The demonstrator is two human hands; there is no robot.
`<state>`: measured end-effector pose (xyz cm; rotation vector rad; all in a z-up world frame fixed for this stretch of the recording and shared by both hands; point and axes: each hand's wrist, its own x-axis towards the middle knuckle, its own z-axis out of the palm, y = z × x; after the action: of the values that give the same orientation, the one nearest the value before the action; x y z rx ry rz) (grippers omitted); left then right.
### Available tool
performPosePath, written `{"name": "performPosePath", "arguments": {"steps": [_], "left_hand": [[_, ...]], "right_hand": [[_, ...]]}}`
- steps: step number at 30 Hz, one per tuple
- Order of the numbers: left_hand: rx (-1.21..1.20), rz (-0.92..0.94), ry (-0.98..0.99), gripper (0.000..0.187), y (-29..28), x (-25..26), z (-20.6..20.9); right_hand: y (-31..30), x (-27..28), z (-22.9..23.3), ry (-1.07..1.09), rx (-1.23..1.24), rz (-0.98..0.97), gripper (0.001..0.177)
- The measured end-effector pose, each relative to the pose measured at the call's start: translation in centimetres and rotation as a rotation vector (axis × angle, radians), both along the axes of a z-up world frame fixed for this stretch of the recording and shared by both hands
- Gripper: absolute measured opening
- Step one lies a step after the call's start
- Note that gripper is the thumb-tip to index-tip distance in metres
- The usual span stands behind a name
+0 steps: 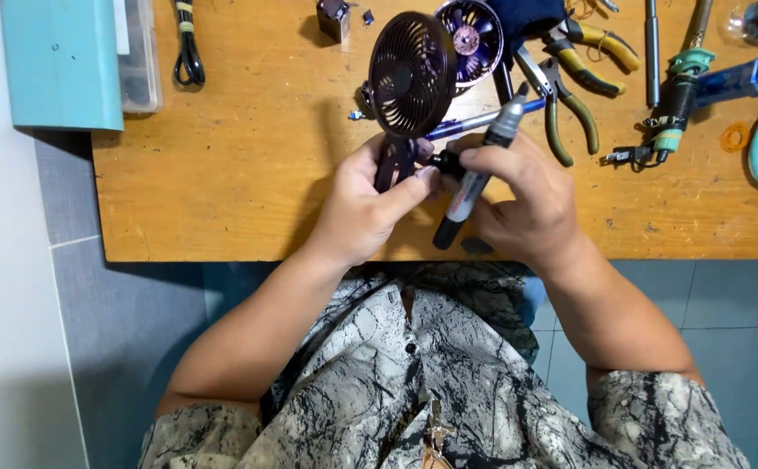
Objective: Marking components of a disassembled portable fan with a permanent marker for identification or repair purposes.
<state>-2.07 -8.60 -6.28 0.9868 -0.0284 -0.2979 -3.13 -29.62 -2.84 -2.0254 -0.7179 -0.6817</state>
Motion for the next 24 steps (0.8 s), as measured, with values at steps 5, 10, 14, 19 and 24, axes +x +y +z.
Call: {"name": "performPosePath", "arguments": {"steps": [5, 10, 14, 19, 24], "left_hand": [[-0.079, -0.052, 0.069, 0.029, -0.8, -0.2, -0.2], [-0.189, -0.041, 0.109, 0.026, -1.3, -0.6, -1.2], [-0.327, -0.052, 0.206, 0.022, -0.8, -0.7, 2.2], [-0.350, -0.088, 0.229, 0.022, -1.0, -0.8, 1.4], [-0.373, -0.099, 0.218, 0.026, -1.5, -1.0, 0.7]], "right_hand": [[0.7, -1.1, 0.3, -0.015, 0.055, 0.000, 0.035], [-2.6, -2.9, -3.1, 0.164, 0.396, 0.159, 0.055], [-3.3, -3.9, -4.1, 0.150, 0.680, -0.053, 0.061], [-1.5, -4.4, -2.5, 0.221, 0.773, -0.092, 0.063], [-0.3, -4.4, -3.5, 0.261, 0.758, -0.109, 0.060]]}}
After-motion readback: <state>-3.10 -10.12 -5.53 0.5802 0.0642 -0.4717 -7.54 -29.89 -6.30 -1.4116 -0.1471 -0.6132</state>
